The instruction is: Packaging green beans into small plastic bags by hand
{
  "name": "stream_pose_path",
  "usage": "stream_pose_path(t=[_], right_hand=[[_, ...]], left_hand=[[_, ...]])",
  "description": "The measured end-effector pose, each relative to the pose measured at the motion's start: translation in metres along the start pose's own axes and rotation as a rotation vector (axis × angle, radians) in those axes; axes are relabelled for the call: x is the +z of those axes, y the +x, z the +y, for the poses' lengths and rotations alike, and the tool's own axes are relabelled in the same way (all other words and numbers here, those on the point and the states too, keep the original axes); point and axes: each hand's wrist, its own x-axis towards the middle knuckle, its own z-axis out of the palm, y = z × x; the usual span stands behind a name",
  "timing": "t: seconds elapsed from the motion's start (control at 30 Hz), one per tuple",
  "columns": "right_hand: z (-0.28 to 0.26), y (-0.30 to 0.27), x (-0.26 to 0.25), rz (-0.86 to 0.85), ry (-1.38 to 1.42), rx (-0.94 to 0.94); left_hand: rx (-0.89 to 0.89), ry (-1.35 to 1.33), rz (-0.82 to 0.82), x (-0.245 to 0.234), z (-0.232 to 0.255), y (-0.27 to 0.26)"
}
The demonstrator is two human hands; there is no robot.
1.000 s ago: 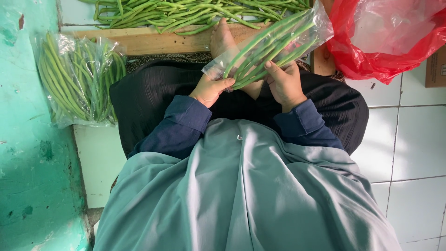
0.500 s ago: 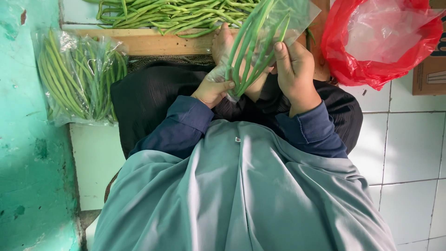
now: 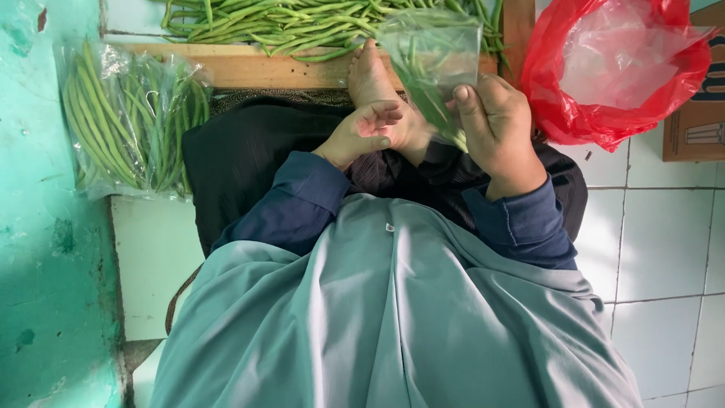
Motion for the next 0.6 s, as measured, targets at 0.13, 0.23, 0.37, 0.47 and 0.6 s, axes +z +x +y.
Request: stream_pose_path(t=[0.13,0.23,0.37,0.47,0.6], right_hand=[[0.008,0.0,0.014,-0.018,0.109,0.012],[0.003,0.008,0.022,-0.059,0.207,0.047],[0.02,0.011,0.037,-0.029,0.421,0.237],[0.047,0.003,0.05,-0.009,0.54,0.379],[0.068,-0.008,0.06,-0.191,0.695,0.527]], left_hand=[[-0.011,0.025,-0.015,0.012,0.005,-0.005],[0.004,-0.151,-0.174,0.025,0.021,-0.007],[-0.043,-0.125,-0.068,0.021,0.004,-0.008],[-0.027,0.054,-0.002,0.015,-0.008,-0.005],[0.02,0.139,0.045,0.01,-0.014,0.0]])
